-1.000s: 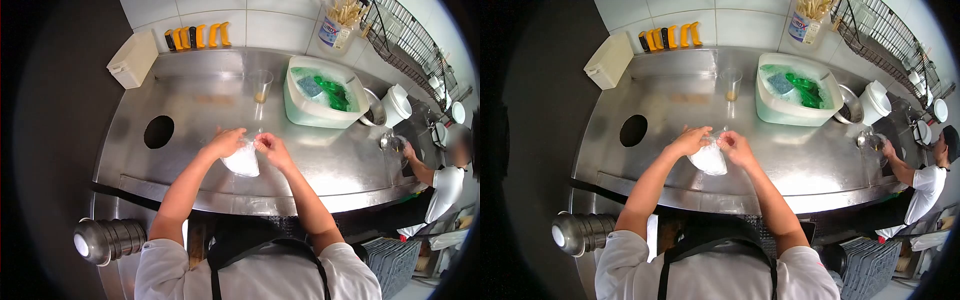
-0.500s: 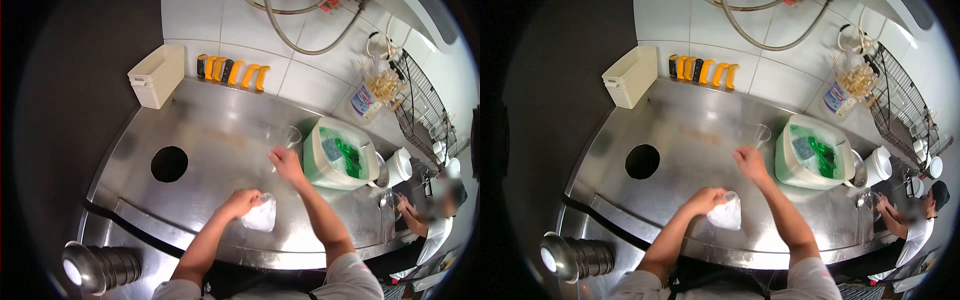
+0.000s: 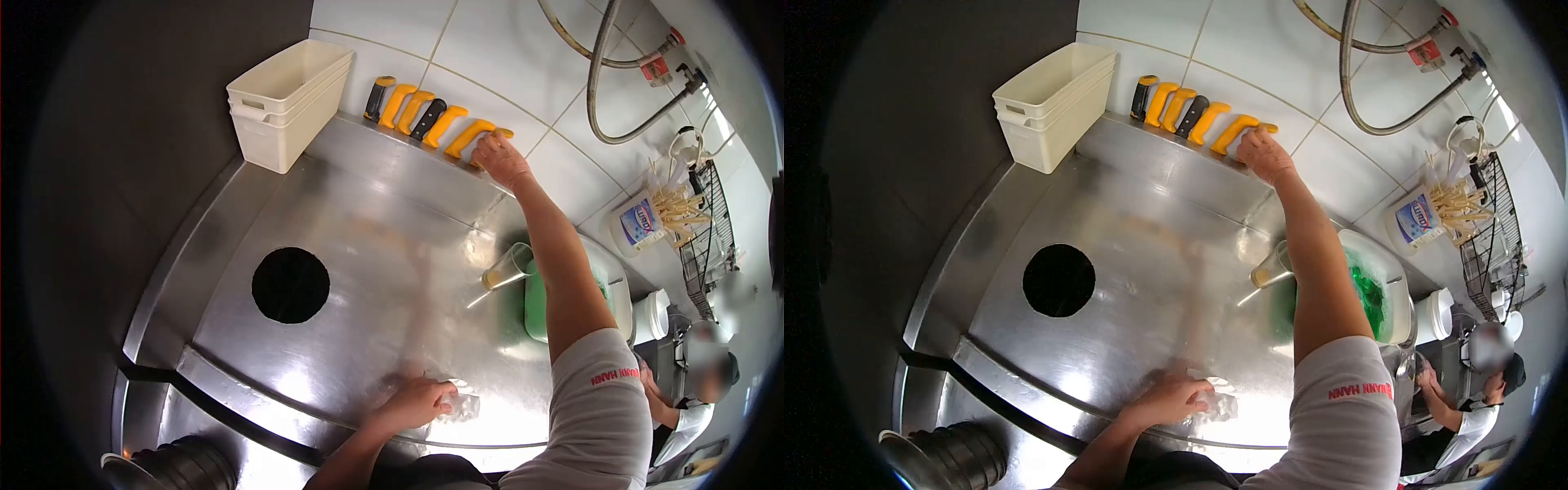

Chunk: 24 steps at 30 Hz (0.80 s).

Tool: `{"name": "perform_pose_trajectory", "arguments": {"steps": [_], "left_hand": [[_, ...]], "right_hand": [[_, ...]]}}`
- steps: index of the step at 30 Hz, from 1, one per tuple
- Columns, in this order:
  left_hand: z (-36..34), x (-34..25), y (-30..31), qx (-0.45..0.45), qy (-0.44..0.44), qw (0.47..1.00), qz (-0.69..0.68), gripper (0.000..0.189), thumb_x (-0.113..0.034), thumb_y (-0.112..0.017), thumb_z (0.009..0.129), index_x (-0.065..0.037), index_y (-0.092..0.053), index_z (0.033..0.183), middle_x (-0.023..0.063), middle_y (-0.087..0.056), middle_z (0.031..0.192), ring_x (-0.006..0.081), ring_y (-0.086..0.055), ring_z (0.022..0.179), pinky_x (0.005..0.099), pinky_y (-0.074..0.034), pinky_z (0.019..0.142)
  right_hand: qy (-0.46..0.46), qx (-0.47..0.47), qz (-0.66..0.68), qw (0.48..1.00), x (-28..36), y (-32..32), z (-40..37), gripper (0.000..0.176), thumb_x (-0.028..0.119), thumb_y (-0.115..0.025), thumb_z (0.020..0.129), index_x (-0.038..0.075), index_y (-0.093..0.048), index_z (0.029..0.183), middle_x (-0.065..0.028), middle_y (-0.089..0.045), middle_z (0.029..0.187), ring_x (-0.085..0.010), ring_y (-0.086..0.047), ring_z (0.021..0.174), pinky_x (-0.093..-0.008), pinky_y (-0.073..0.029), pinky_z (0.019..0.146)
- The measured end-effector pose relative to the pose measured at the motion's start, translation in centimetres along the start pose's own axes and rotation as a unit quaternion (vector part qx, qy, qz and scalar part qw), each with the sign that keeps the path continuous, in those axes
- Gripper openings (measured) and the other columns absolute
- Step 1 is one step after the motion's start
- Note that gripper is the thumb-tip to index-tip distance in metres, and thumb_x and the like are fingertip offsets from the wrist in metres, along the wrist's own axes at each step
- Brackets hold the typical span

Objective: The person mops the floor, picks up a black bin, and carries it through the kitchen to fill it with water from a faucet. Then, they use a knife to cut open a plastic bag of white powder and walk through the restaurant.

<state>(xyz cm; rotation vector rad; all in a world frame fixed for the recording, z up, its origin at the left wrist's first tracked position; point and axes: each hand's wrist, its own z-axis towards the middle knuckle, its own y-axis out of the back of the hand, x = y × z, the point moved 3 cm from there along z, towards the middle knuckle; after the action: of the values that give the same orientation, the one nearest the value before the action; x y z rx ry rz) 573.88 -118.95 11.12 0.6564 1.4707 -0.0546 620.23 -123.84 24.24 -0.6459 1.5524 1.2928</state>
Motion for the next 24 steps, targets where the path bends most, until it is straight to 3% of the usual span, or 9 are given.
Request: {"name": "perform_pose_trajectory", "arguments": {"steps": [3,6,13,14,17,18,21,23,24], "left_hand": [[0.2,0.4,0.1,-0.002,0.01,0.999,-0.052,0.035,-0.028,-0.069,0.084,-0.008,-0.063,0.113,0.0153,-0.064,0.081,0.0282,-0.062,0.077,0.0382,-0.047,0.071],[-0.1,0.7,0.1,-0.001,0.032,0.996,-0.089,0.035,-0.026,-0.071,0.083,-0.007,-0.064,0.111,0.0126,-0.062,0.077,0.0241,-0.06,0.071,0.035,-0.046,0.067],[0.5,0.6,-0.2,-0.023,0.003,1.0,-0.021,0.034,-0.026,-0.071,0.082,-0.007,-0.065,0.11,0.0111,-0.059,0.074,0.0226,-0.057,0.068,0.0337,-0.046,0.066],[0.5,0.0,0.0,0.026,0.072,0.997,-0.015,0.034,-0.024,-0.072,0.082,-0.007,-0.065,0.111,0.0123,-0.062,0.089,0.0242,-0.06,0.084,0.0336,-0.048,0.074],[0.7,-2.0,0.5,-0.027,0.007,0.997,0.074,0.036,-0.02,-0.074,0.08,-0.01,-0.066,0.113,0.0127,-0.059,0.109,0.0272,-0.057,0.105,0.0348,-0.048,0.086],[1.0,-3.2,0.6,0.004,0.05,0.998,0.047,0.04,-0.016,-0.076,0.078,-0.011,-0.065,0.116,0.0118,-0.053,0.125,0.0294,-0.049,0.121,0.0362,-0.046,0.095],[1.9,-5.5,0.3,0.012,-0.038,0.995,0.094,0.042,-0.014,-0.075,0.078,-0.009,-0.062,0.118,0.0128,-0.056,0.124,0.0296,-0.052,0.119,0.0364,-0.045,0.095],[1.8,-6.0,-0.6,0.002,0.005,0.996,0.091,0.043,-0.014,-0.075,0.079,-0.008,-0.061,0.119,0.0137,-0.061,0.117,0.031,-0.056,0.112,0.0364,-0.046,0.093],[1.6,-6.2,-1.2,0.002,0.03,0.995,0.09,0.043,-0.013,-0.074,0.079,-0.007,-0.061,0.119,0.0141,-0.063,0.113,0.0317,-0.059,0.108,0.0364,-0.046,0.093]], "right_hand": [[-0.038,0.026,0.001,0.999,-2.9,-0.4,0.0,0.02,0.02,-0.053,0.089,0.019,-0.061,0.107,0.0001,-0.058,0.11,-0.0199,-0.05,0.112,-0.04,-0.034,0.102],[-0.088,0.026,0.021,0.996,-6.1,-0.4,-2.2,0.014,0.018,-0.055,0.086,0.019,-0.06,0.098,-0.0002,-0.055,0.096,-0.0186,-0.052,0.099,-0.0346,-0.04,0.084],[-0.314,0.087,0.072,0.943,-12.6,0.5,-18.2,0.012,0.014,-0.054,0.087,0.013,-0.055,0.099,-0.0075,-0.057,0.096,-0.0262,-0.059,0.093,-0.0416,-0.049,0.074],[-0.346,0.085,0.092,0.93,-12.2,0.4,-21.3,0.011,0.013,-0.053,0.088,0.013,-0.054,0.099,-0.0088,-0.058,0.095,-0.0282,-0.059,0.092,-0.0433,-0.049,0.074],[-0.434,0.069,0.241,0.865,-8.7,3.5,-30.8,0.012,0.014,-0.056,0.088,0.009,-0.051,0.097,-0.0136,-0.061,0.097,-0.0364,-0.06,0.087,-0.0464,-0.05,0.072],[-0.476,0.092,0.331,0.809,-7.2,5.4,-33.6,0.017,0.017,-0.06,0.088,0.007,-0.051,0.099,-0.0136,-0.061,0.094,-0.0358,-0.061,0.086,-0.0453,-0.05,0.071],[-0.506,0.094,0.63,0.582,-0.2,9.9,-42.4,0.033,0.025,-0.068,0.088,0.003,-0.052,0.107,-0.0092,-0.06,0.08,-0.0262,-0.064,0.081,-0.0383,-0.052,0.068],[-0.489,-0.003,0.817,0.305,4.3,17.2,-44.2,0.037,0.025,-0.07,0.089,0.002,-0.053,0.111,-0.0043,-0.054,0.072,-0.0179,-0.063,0.073,-0.0324,-0.052,0.061],[-0.486,0.0,0.847,0.216,6.4,19.9,-45.4,0.035,0.024,-0.07,0.089,0.002,-0.053,0.11,-0.0036,-0.055,0.073,-0.0165,-0.062,0.066,-0.0304,-0.051,0.057]]}}
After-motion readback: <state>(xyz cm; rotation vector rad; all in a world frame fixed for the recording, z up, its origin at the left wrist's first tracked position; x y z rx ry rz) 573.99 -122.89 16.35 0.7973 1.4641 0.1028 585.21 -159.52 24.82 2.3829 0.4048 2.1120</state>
